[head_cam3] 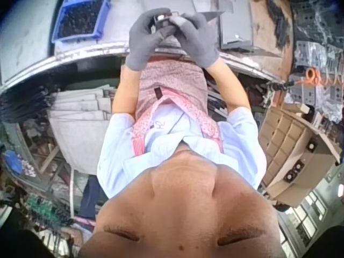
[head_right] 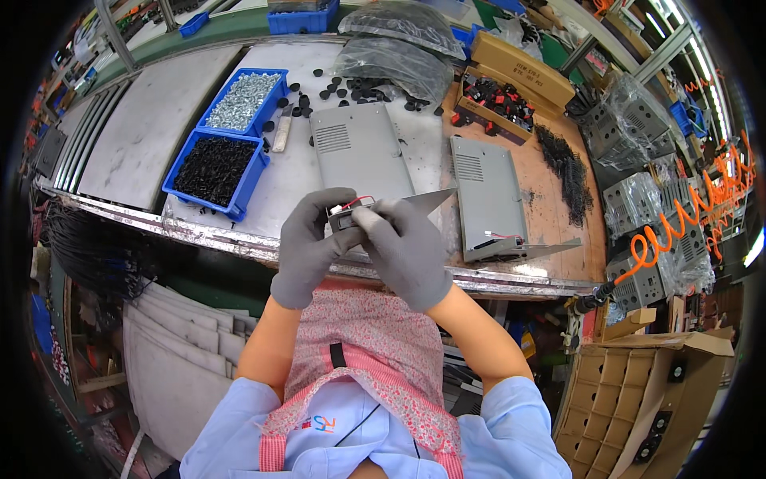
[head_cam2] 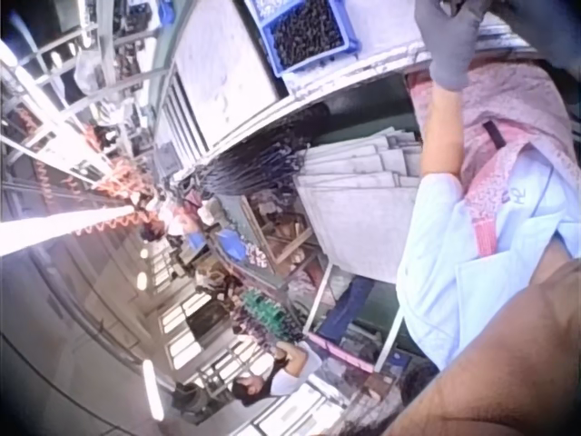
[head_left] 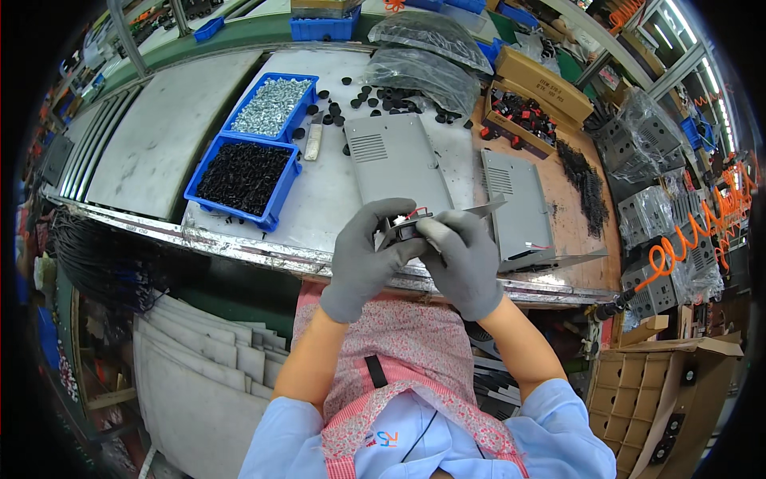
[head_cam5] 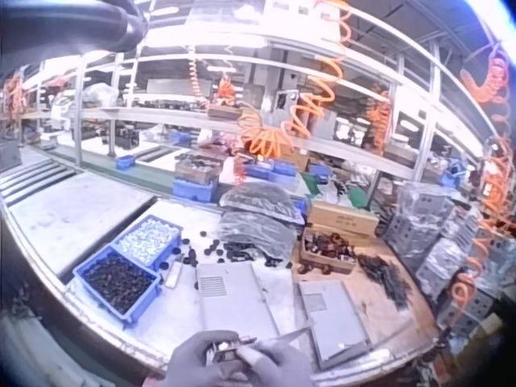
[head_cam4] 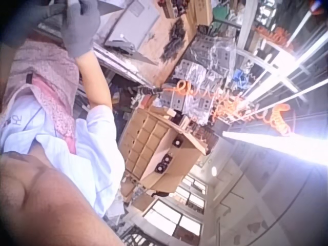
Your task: Assemble metal housing units and install cooling fans using a pneumatic screwdriver.
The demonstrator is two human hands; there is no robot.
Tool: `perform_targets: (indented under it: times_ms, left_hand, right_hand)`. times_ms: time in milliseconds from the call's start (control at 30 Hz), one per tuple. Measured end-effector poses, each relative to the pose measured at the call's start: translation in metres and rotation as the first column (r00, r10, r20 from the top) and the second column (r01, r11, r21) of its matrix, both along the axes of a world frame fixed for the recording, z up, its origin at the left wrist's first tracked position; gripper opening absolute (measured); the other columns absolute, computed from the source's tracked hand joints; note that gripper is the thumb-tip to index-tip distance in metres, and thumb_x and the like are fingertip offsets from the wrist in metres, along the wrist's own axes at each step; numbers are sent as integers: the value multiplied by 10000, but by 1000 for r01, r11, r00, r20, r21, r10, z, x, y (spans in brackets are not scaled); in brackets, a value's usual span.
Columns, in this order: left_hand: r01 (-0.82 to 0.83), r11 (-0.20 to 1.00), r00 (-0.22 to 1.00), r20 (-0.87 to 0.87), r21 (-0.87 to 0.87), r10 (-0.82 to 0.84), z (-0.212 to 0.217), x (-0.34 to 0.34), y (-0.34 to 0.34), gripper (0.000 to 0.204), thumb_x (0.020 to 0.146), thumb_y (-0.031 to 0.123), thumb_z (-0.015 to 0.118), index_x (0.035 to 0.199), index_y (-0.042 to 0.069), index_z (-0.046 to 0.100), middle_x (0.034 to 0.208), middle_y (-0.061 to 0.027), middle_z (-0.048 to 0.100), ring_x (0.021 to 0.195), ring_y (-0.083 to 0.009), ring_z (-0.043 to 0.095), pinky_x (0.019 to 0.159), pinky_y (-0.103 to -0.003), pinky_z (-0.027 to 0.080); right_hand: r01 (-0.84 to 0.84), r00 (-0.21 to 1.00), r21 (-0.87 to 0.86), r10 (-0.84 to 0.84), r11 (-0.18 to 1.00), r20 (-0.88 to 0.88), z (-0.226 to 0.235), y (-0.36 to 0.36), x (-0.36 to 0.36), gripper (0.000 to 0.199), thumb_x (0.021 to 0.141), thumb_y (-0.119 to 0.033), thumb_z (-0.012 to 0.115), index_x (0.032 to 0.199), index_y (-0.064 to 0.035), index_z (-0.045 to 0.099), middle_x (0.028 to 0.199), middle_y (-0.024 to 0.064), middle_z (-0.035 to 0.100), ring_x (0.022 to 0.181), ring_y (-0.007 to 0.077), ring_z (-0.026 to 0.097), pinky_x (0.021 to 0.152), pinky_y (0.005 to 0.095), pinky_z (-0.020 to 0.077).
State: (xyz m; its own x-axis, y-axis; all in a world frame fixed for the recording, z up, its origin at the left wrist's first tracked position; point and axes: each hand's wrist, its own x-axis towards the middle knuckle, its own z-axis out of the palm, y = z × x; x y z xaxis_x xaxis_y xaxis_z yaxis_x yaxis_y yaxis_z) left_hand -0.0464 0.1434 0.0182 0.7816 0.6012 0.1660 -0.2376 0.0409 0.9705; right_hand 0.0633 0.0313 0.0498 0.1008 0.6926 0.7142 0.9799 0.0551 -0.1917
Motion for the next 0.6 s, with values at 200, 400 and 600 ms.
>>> perform_targets:
  times_ms: [200,400,600]
  left_hand:
    - [-110,989,989,85,-98,119,0,7,-2,545,712,194,778,1160,-11,544,1017,-73,614,934,-120,565,795,-252,472]
    - [-201,975,977,91,94,192,3,14,-4,572,745,194,750,1228,-6,518,1088,-92,613,908,-106,581,778,-236,480]
    - [-219,972,972,111,87,209,-1,16,-5,506,784,152,710,1226,-8,521,1052,-75,620,878,-92,577,776,-230,480]
  right_hand:
    - [75,987,-132,-93,988,-132,12,0,14,476,636,-156,747,1067,-98,555,919,70,569,690,245,616,556,329,491]
    - [140,959,-115,-163,984,-233,14,6,11,351,644,-68,723,968,-103,593,850,60,587,587,194,593,521,291,468]
    - [158,958,-61,-168,986,-232,7,11,8,298,696,-153,681,970,-116,569,832,72,566,652,253,610,519,324,478]
